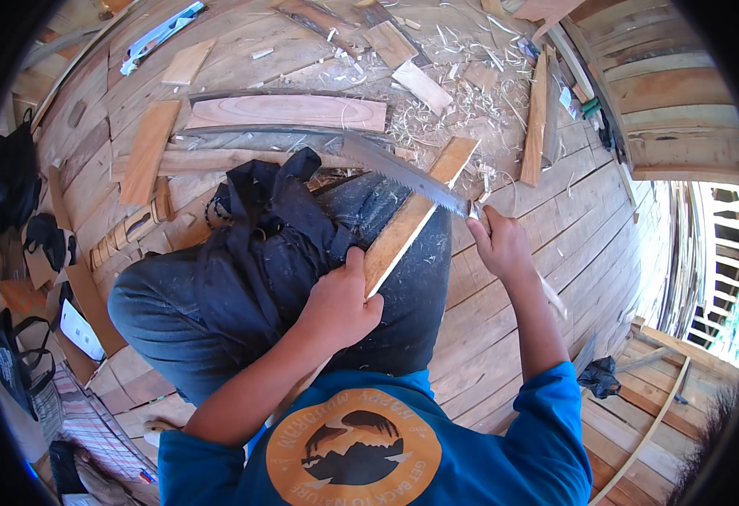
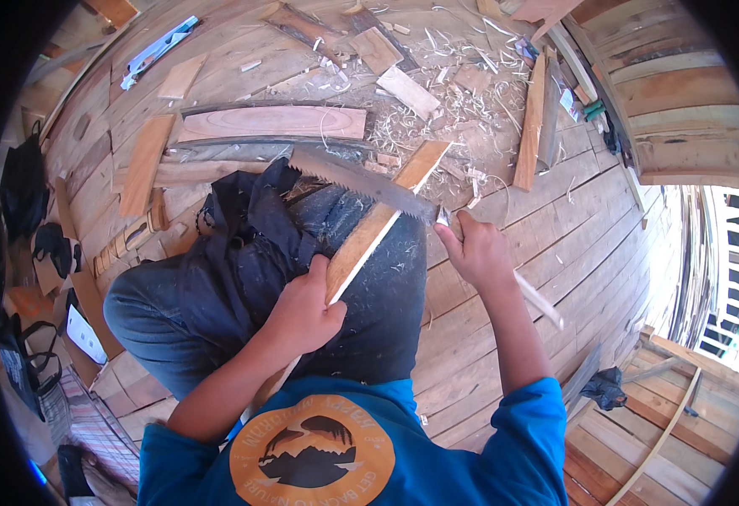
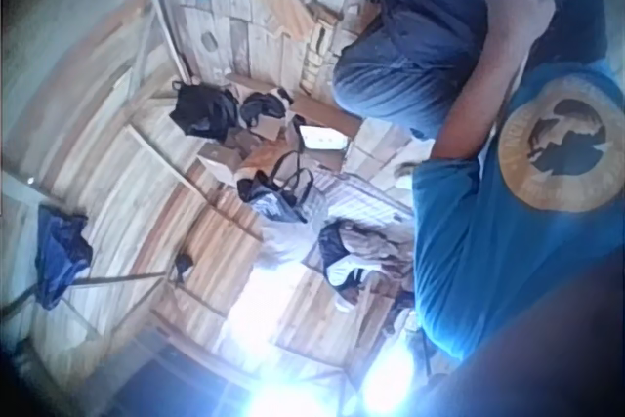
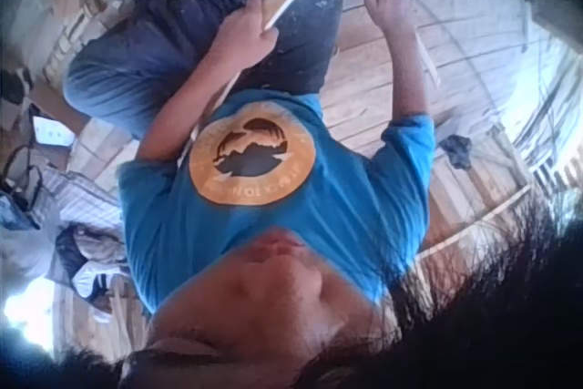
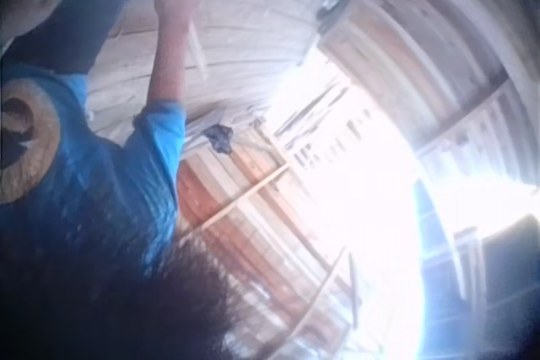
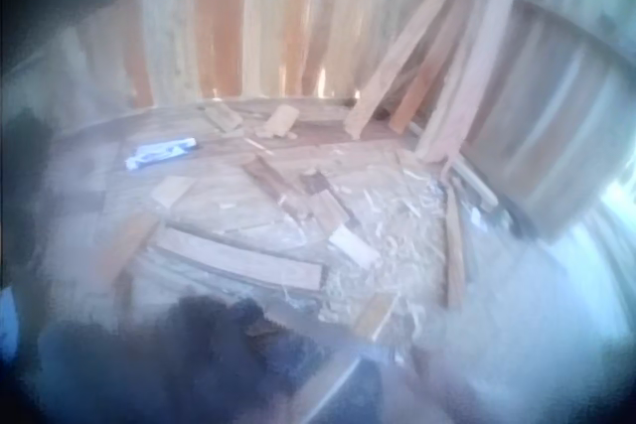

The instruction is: The person saws a wooden stick by hand while sitting on a floor and holding it against their leg.

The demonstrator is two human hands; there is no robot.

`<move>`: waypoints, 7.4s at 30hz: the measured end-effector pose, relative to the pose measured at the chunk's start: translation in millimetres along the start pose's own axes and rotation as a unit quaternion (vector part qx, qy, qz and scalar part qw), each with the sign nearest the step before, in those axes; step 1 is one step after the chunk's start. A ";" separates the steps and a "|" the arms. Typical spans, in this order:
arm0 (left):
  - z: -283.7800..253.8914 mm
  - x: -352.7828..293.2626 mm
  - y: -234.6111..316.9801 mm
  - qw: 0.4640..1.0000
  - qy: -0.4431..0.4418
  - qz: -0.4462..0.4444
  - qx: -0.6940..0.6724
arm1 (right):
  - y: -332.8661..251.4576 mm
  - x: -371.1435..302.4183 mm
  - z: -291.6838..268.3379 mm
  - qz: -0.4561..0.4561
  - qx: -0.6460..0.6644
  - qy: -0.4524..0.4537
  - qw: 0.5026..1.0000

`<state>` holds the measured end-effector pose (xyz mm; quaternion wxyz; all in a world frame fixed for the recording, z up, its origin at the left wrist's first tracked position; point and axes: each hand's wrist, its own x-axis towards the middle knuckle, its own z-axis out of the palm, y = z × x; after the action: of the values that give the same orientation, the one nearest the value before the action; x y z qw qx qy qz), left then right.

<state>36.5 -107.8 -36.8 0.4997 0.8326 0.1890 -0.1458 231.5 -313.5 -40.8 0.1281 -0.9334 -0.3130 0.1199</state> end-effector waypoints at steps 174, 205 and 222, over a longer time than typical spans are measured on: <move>-72.0 4.7 49.9 0.997 -0.010 0.048 -0.056 | 13.5 35.5 66.5 0.154 0.422 0.192 0.872; -60.4 -25.6 60.4 0.992 -0.064 0.074 -0.080 | -55.1 -8.1 -63.2 0.067 0.538 0.179 0.821; -17.0 -52.0 -4.4 0.984 -0.134 -0.061 -0.102 | -37.5 -45.7 -17.2 0.086 0.149 0.023 0.985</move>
<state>-10.6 -99.7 -10.1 0.5927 0.7372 0.1846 -0.2667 180.5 -315.5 -6.3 0.2615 -0.9300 -0.2070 0.1546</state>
